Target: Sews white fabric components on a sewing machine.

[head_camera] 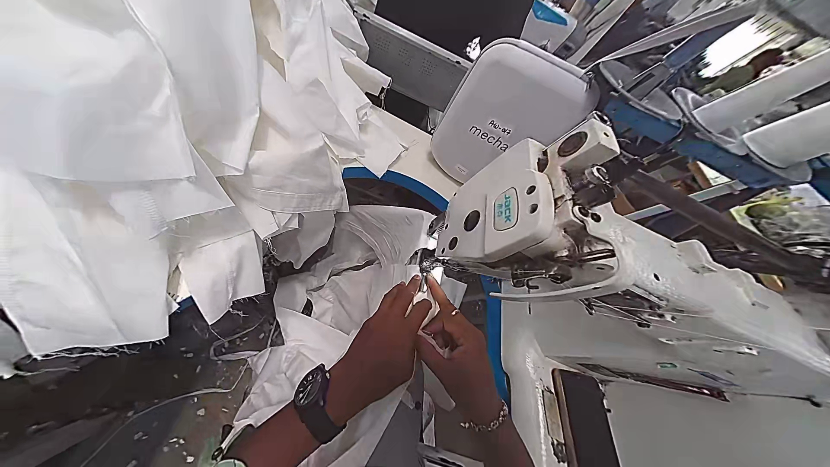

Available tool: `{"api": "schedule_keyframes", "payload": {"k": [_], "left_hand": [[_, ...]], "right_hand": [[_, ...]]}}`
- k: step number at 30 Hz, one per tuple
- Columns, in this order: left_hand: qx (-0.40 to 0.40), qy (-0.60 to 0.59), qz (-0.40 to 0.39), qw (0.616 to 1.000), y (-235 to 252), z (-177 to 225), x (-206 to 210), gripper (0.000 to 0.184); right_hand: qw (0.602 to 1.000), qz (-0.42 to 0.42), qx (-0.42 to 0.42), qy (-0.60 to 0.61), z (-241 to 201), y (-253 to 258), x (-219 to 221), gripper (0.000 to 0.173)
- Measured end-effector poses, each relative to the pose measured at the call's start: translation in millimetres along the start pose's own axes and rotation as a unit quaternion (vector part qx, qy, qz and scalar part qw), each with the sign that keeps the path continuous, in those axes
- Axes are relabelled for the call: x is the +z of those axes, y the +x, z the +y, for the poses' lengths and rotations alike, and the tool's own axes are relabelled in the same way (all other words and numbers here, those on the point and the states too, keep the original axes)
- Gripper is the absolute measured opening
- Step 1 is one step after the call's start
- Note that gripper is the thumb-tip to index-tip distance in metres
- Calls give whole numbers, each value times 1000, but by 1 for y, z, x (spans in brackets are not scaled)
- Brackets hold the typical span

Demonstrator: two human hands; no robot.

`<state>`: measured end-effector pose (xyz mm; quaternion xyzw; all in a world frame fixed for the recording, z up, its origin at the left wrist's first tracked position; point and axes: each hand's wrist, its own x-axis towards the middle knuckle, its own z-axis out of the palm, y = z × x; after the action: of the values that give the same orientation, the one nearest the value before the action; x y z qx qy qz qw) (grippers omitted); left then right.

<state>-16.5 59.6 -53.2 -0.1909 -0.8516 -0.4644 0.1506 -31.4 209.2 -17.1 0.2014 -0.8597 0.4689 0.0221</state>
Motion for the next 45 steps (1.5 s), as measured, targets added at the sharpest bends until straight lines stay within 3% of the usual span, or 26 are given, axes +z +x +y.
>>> {"api": "schedule_keyframes", "payload": {"k": [6,11,13,14,16,18,20,22,24,25,27,29,32,35,37,39,42,45], "left_hand": [[-11,-40,41,998,4,-3,3,34],[-56,-50,83,994,23,-10,11,23],[-65,-24,96,993,24,-5,5,28],[-97,-36,49,993,17,5,-8,34],[-184,-101,-133,969,-2,28,-47,47],[-222,-140,-238,935,-29,41,-65,44],[-207,-168,-194,944,-51,39,-60,35],[-190,-204,-145,949,-55,27,-53,32],[-186,-236,-165,940,-47,17,-50,37],[-187,-256,-187,930,-47,15,-49,41],[-173,-283,-226,916,-31,4,-59,52],[-175,-279,-260,908,-28,4,-66,66],[-167,-243,-297,908,-36,17,-70,65],[-167,-202,-320,910,-31,17,-77,57],[-148,-206,-276,927,-39,12,-71,53],[-118,-204,-231,944,-45,10,-67,46],[-159,-170,-292,928,-34,20,-77,48],[-138,-155,-264,942,-40,21,-67,46]], "right_hand": [[984,65,-38,-164,-14,-7,16,19],[949,139,-31,-281,-29,0,31,23],[950,89,28,-296,-49,-12,17,25],[948,50,70,-306,-60,-27,6,25],[942,-19,154,-298,-64,-62,-17,23],[944,-98,230,-218,-34,-98,-37,25],[952,-149,206,-172,-17,-110,-48,24],[949,-161,73,-260,-61,-95,-36,27],[917,-151,-5,-369,-110,-87,-5,18],[902,-167,-4,-397,-117,-93,8,16],[879,-241,115,-394,-122,-87,14,22],[861,-236,162,-420,-129,-77,0,28],[854,-191,104,-473,-149,-68,1,28],[847,-273,162,-427,-136,-62,16,28],[842,-245,173,-447,-132,-64,11,30],[841,-202,119,-488,-137,-63,12,31],[848,-229,109,-465,-134,-61,19,26],[847,-199,119,-479,-137,-56,16,23]]}}
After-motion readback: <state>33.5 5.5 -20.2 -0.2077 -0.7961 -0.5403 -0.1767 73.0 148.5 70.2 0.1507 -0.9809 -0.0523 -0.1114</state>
